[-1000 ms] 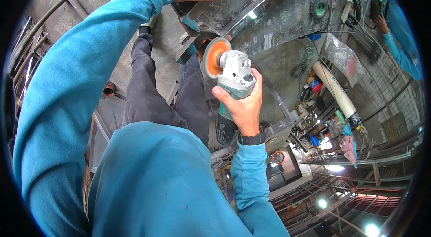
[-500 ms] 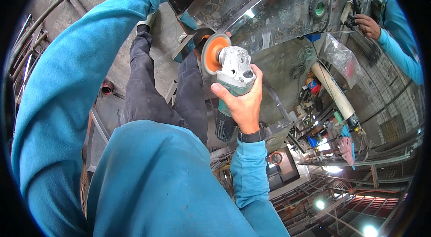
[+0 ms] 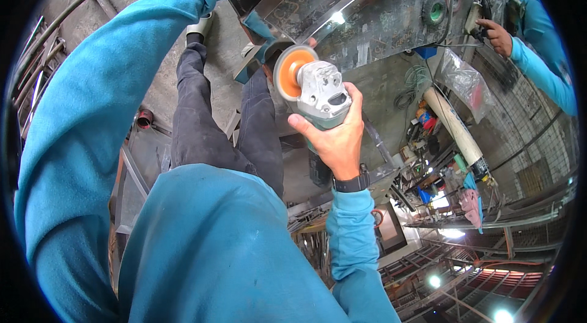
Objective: The person smooths and finishes the edges of a metal frame using an angle grinder with a grinding disc.
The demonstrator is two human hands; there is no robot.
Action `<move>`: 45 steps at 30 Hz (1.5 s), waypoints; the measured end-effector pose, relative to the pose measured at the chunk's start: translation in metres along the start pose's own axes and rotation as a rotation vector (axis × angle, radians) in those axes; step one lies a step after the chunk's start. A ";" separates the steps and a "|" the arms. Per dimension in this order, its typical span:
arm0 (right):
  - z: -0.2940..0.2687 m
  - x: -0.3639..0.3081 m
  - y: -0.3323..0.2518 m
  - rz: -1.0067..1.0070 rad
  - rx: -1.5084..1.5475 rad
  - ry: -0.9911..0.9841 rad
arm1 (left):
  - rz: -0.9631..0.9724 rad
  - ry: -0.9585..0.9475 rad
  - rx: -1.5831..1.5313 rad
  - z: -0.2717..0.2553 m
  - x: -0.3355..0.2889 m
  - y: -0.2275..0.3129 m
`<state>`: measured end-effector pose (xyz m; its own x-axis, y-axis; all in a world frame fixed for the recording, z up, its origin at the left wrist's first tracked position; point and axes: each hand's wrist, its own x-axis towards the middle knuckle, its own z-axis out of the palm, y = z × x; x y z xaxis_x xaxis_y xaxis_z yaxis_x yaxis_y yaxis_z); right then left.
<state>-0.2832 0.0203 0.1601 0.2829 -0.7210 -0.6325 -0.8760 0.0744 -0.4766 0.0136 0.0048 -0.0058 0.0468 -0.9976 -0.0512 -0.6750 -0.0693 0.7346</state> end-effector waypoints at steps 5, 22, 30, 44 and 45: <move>-0.014 0.006 -0.005 -0.095 -0.178 -0.086 | 0.011 0.048 0.005 0.003 -0.003 -0.001; -0.031 0.008 -0.001 -0.165 -0.318 -0.160 | 0.027 0.115 0.024 0.011 -0.002 -0.005; -0.032 0.018 0.009 -0.161 -0.260 -0.100 | -0.018 0.061 0.012 0.004 -0.002 -0.001; -0.025 0.019 0.019 -0.104 -0.069 -0.047 | 0.013 0.112 0.054 0.010 -0.002 -0.002; -0.025 0.018 0.020 -0.104 -0.069 -0.045 | 0.020 0.106 0.052 0.009 -0.002 -0.003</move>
<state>-0.3056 -0.0090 0.1544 0.3892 -0.6905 -0.6096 -0.8655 -0.0476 -0.4986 0.0087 0.0068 -0.0143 0.1088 -0.9934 0.0367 -0.7134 -0.0523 0.6988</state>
